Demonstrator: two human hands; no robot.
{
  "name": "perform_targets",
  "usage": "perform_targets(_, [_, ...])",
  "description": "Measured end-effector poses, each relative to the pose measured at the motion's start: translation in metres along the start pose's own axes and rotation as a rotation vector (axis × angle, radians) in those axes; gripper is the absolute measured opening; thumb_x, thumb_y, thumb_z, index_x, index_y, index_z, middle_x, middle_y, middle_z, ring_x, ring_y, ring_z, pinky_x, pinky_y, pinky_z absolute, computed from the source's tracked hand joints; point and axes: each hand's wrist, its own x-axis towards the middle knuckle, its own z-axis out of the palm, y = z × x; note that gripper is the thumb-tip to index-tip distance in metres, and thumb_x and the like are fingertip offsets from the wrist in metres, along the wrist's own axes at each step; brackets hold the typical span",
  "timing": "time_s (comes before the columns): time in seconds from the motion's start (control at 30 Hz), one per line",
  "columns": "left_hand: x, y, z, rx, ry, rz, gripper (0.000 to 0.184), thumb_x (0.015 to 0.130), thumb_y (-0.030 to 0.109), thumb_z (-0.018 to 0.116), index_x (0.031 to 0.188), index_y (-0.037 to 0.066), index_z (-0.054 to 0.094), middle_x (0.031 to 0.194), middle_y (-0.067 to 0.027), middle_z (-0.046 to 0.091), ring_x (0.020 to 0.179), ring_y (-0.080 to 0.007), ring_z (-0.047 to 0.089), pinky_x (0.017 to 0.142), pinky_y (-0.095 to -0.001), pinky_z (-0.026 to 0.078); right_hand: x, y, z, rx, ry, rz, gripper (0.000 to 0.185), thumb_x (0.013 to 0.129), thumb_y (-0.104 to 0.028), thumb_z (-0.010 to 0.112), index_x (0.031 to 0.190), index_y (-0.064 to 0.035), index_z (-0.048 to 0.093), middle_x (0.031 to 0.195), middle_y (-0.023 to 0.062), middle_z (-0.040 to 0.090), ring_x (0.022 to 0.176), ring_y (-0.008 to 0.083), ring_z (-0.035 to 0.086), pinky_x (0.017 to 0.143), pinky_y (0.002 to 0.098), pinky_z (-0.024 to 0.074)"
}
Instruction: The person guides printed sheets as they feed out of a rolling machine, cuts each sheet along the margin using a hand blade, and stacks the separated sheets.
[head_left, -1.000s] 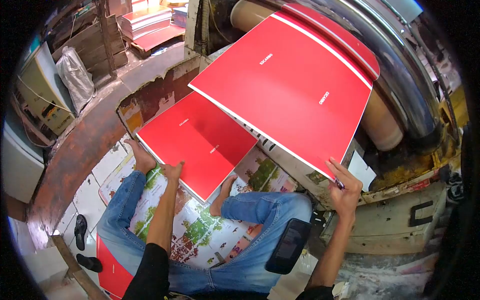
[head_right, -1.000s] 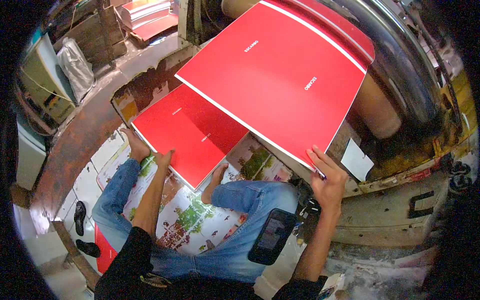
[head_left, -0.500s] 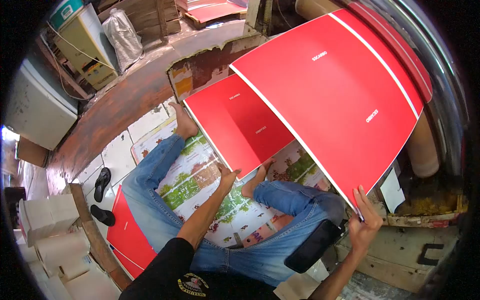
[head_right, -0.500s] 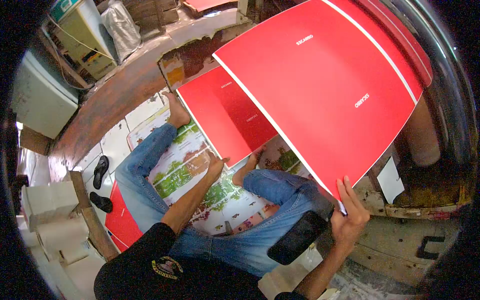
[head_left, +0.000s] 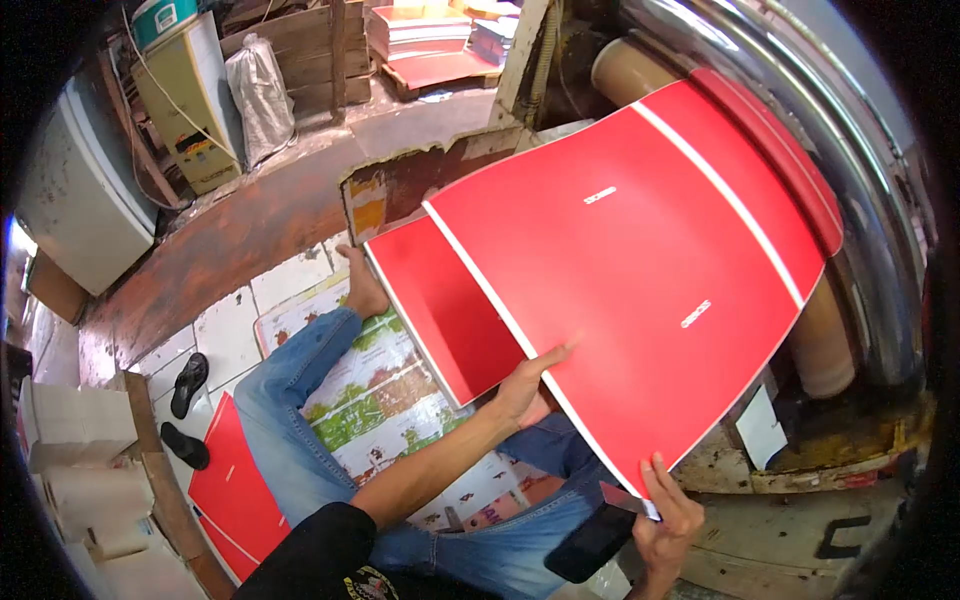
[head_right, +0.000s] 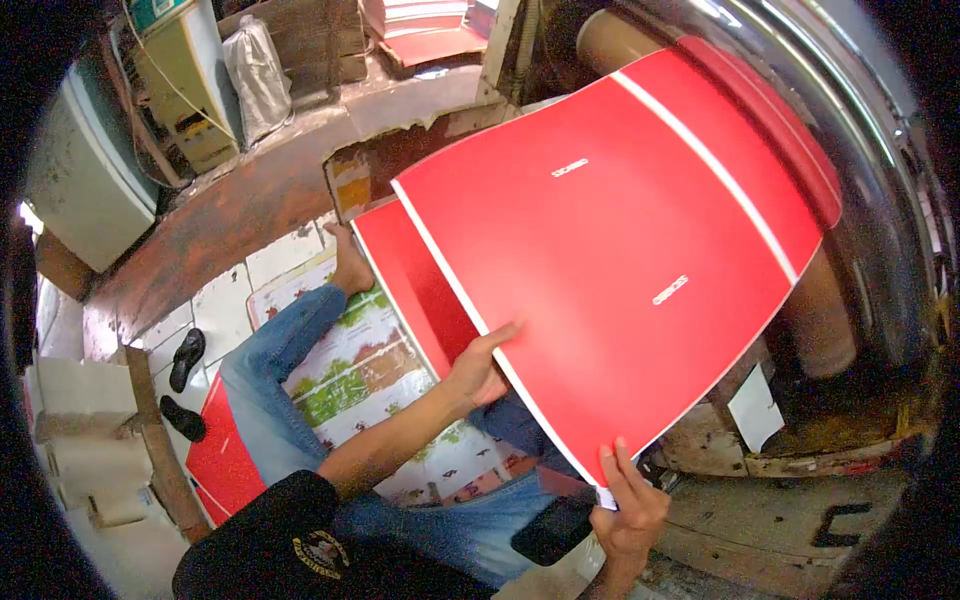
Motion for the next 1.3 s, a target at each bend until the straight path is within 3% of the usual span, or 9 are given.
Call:
perform_targets(0.3, [-0.031,0.021,-0.032,0.592,0.082,0.027,0.044,0.092,0.015,0.066,0.127,-0.007,0.049,0.121,-0.0166,0.059,0.109,-0.0239,0.060,0.096,-0.0368,0.050,0.009,0.027,-0.052,0.842,-0.586,0.617,0.042,0.075,-0.010,0.081,0.115,-0.0041,0.069,0.074,0.0026,0.070,0.054,0.0018,0.058,0.043,0.0181,0.0426])
perform_targets(0.5, [-0.058,0.039,-0.024,0.755,0.218,-0.091,0.049,0.089,0.020,0.069,0.127,-0.002,0.047,0.114,-0.0168,0.061,0.088,-0.0196,0.067,0.051,-0.0267,0.058,0.051,0.108,-0.057,0.850,0.150,0.694,0.037,0.092,-0.021,0.064,0.122,0.0015,0.061,0.078,0.0049,0.066,0.049,0.0055,0.053,0.040,0.0202,0.0405])
perform_targets(0.67, [-0.069,0.028,-0.042,0.636,0.172,-0.003,0.051,0.088,0.018,0.069,0.128,-0.002,0.046,0.116,-0.0150,0.060,0.095,-0.0203,0.065,0.071,-0.0299,0.058,0.096,0.185,-0.042,0.862,0.489,0.709,0.038,0.092,-0.020,0.064,0.122,0.0026,0.059,0.082,0.0052,0.064,0.054,0.0063,0.054,0.043,0.0194,0.0407])
perform_targets(0.73, [-0.078,0.024,-0.026,0.608,0.322,0.119,0.047,0.090,0.024,0.069,0.124,-0.002,0.049,0.103,-0.0110,0.065,0.064,-0.0113,0.065,0.042,-0.0222,0.051,0.109,0.197,-0.038,0.858,0.435,0.717,0.037,0.092,-0.020,0.064,0.121,0.0024,0.060,0.082,0.0053,0.065,0.056,0.0066,0.055,0.045,0.0194,0.0416])
perform_targets(0.83, [-0.092,0.035,-0.039,0.672,0.288,0.086,0.050,0.088,0.023,0.070,0.125,-0.002,0.048,0.105,-0.0116,0.064,0.069,-0.0128,0.066,0.042,-0.0197,0.050,0.113,0.218,-0.020,0.854,0.431,0.717,0.035,0.092,-0.020,0.064,0.120,0.0021,0.060,0.083,0.0048,0.065,0.057,0.0068,0.056,0.045,0.0199,0.0427])
perform_targets(0.93, [-0.105,0.041,-0.045,0.650,0.323,-0.004,0.052,0.087,0.008,0.068,0.133,0.001,0.044,0.125,-0.0134,0.057,0.112,-0.0253,0.059,0.093,-0.0392,0.052,0.107,0.205,-0.014,0.867,0.346,0.710,0.028,0.093,-0.019,0.061,0.111,0.0024,0.062,0.079,0.0067,0.065,0.056,0.0082,0.058,0.044,0.0217,0.0436])
perform_targets(1.07, [-0.113,0.026,-0.036,0.665,0.432,0.242,0.049,0.088,0.025,0.070,0.123,-0.003,0.050,0.097,-0.0121,0.065,0.045,-0.0060,0.054,0.025,-0.0188,0.028,0.102,0.198,-0.019,0.886,0.249,0.737,0.020,0.092,-0.017,0.061,0.103,-0.0005,0.063,0.075,0.0043,0.064,0.054,0.0094,0.057,0.045,0.0239,0.0442])
perform_targets(1.2, [-0.118,0.035,-0.026,0.817,0.405,0.090,0.048,0.089,0.025,0.068,0.122,-0.004,0.050,0.091,-0.0125,0.066,0.033,-0.0057,0.043,0.022,-0.0198,0.021,0.133,0.226,-0.035,-0.098,0.657,0.337,0.034,0.078,-0.003,0.072,0.111,-0.0103,0.065,0.095,0.0069,0.063,0.068,0.0143,0.062,0.055,0.0300,0.0504])
perform_targets(1.3, [-0.116,0.033,0.000,0.600,0.357,0.102,0.051,0.088,0.011,0.069,0.131,-0.002,0.045,0.116,-0.0158,0.060,0.095,-0.0198,0.065,0.074,-0.0325,0.058,0.161,0.242,-0.044,-0.346,0.393,0.006,0.056,0.066,0.001,0.073,0.117,-0.0215,0.066,0.104,0.0081,0.062,0.077,0.0240,0.066,0.068,0.0388,0.0561])
